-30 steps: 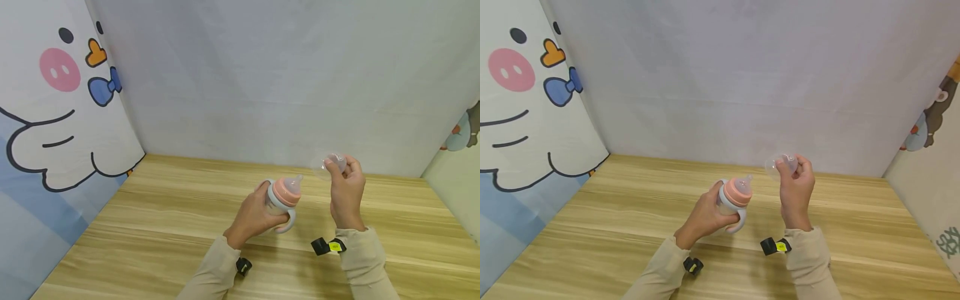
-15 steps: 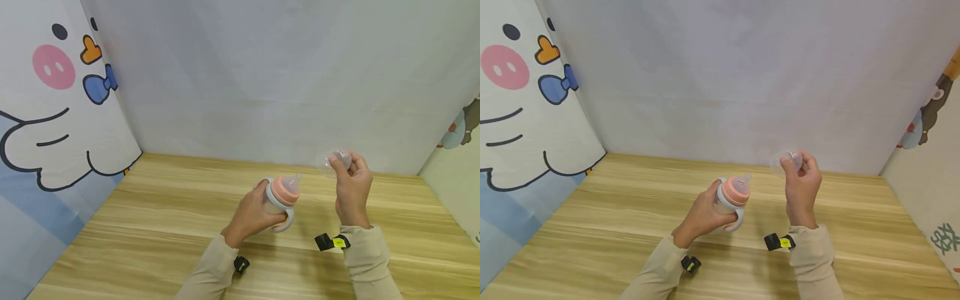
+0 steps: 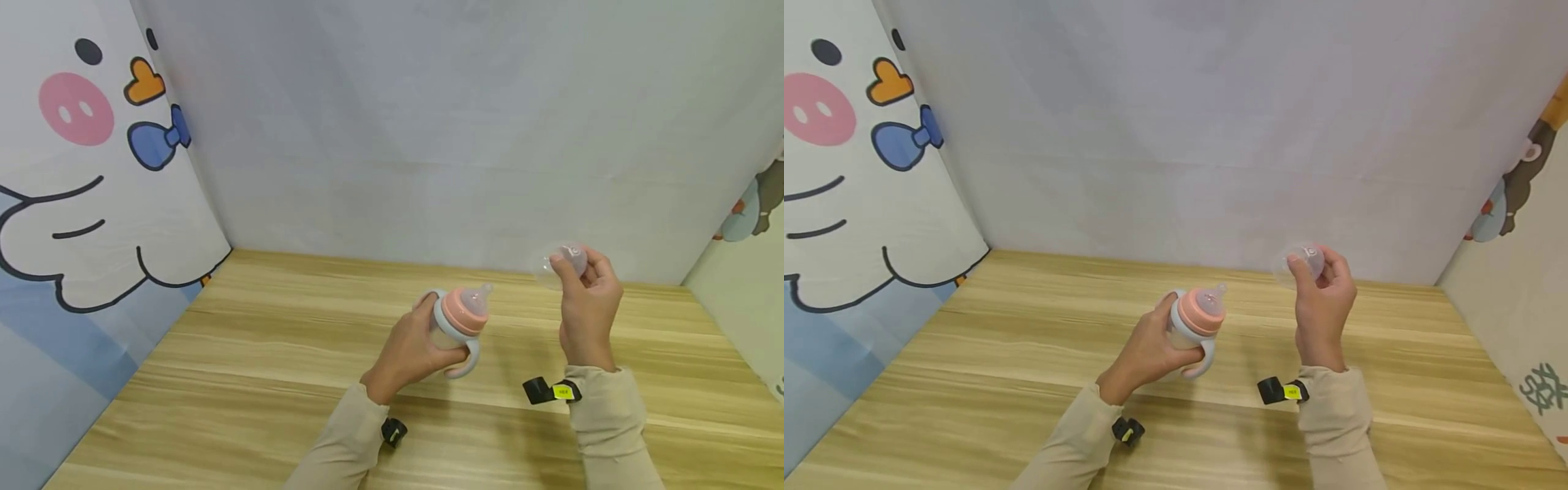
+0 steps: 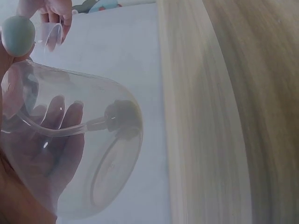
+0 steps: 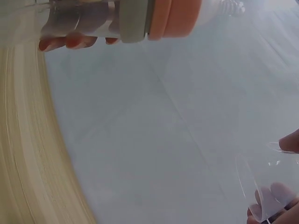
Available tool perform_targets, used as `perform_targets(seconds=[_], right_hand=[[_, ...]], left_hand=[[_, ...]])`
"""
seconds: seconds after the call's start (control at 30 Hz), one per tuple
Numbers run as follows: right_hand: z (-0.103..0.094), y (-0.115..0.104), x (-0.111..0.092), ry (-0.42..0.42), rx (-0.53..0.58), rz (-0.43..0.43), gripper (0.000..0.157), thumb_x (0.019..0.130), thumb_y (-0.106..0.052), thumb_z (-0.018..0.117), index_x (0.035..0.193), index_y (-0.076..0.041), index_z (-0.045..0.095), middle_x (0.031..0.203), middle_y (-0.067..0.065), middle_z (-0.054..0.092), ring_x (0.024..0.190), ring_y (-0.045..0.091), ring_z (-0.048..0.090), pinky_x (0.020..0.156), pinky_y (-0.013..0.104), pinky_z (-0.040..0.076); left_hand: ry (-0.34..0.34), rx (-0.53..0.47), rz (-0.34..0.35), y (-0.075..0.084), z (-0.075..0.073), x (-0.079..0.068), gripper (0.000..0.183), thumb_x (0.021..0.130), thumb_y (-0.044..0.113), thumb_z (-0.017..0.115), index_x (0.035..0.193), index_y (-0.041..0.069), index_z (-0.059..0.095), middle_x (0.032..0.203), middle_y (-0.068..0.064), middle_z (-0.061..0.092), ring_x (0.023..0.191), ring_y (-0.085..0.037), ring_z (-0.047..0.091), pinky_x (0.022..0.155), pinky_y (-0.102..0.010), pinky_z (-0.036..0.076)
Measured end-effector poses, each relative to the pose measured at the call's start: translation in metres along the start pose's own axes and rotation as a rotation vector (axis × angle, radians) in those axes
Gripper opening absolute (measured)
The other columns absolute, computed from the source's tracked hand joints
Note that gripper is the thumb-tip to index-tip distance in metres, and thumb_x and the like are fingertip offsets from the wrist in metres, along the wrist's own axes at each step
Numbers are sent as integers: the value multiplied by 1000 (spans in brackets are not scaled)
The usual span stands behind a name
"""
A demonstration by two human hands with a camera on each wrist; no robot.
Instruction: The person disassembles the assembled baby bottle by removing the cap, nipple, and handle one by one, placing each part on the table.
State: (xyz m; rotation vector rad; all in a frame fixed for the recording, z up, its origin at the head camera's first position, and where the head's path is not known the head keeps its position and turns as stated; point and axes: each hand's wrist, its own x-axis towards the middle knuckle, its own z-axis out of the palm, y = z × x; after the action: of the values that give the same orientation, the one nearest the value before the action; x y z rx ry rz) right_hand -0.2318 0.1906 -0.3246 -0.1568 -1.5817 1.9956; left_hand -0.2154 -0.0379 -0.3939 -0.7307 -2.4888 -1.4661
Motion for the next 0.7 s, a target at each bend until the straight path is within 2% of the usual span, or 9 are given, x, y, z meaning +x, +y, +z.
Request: perform_targets(seconds=[0.2, 0.43, 0.7], right_hand=[[-6, 2, 5, 14, -8, 11, 40, 89, -7, 72, 127, -3, 58, 118, 2, 64, 109, 13, 57, 89, 11, 50], [-12, 8, 7, 44, -83, 72, 49, 89, -9, 73, 134, -5, 55, 122, 0, 60, 113, 11, 55, 88, 10, 49], [-15, 14, 13, 65, -102, 82, 50, 89, -9, 73, 135, -5, 55, 118, -3, 60, 113, 11, 55, 87, 9, 49]], left_hand=[[2, -5, -7, 1, 2, 1, 56, 73, 26, 80, 122, 15, 55, 111, -2, 63, 86, -29, 67, 67, -26, 51], [0, 12, -5, 0, 3, -1, 56, 72, 27, 81, 122, 16, 56, 110, 0, 63, 81, -14, 61, 67, -25, 51], [11, 21, 10, 0, 2, 1, 56, 72, 26, 80, 121, 15, 56, 110, -1, 63, 81, -14, 61, 67, -25, 51]])
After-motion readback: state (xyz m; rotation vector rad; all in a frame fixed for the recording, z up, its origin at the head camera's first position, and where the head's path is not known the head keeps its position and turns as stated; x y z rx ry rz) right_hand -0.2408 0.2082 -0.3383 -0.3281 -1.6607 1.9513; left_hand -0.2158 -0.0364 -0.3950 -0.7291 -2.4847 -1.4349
